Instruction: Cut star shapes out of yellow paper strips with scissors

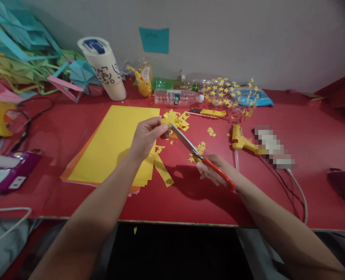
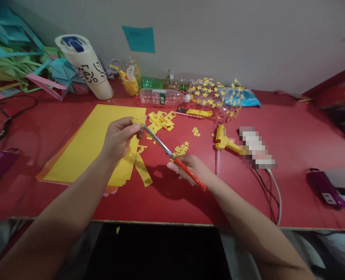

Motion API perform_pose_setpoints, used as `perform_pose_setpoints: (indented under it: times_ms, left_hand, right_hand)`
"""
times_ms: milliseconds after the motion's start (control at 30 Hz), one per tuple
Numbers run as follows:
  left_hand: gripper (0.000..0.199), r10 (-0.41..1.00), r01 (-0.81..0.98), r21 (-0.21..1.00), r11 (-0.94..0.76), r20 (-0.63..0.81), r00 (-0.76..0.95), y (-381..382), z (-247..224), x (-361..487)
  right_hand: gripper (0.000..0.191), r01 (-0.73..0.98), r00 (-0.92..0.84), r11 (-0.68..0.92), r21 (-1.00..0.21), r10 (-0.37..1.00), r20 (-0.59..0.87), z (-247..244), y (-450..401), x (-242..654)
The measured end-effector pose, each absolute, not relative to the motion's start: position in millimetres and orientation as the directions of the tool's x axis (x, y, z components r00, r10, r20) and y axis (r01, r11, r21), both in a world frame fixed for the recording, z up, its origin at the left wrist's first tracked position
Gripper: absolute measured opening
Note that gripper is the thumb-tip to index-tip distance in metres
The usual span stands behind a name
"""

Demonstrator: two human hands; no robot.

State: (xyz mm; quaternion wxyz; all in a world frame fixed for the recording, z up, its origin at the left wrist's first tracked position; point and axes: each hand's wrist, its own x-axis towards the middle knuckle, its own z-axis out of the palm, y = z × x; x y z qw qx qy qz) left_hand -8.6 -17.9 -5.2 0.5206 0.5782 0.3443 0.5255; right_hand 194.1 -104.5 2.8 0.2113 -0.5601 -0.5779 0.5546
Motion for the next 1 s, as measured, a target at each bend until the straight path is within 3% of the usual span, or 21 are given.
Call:
perform_pose_setpoints:
  times_ms: [1000]
  left_hand:
    - [0.013, 0.961, -0.145, 0.972, -0.185, 0.21, 0.178, -18.1, -3.7, -9.2]
  right_hand:
    - [0.047, 0.433, -0.243, -0.303, -0.849, 0.868, -0.434, 0.3, -103.9, 194.3]
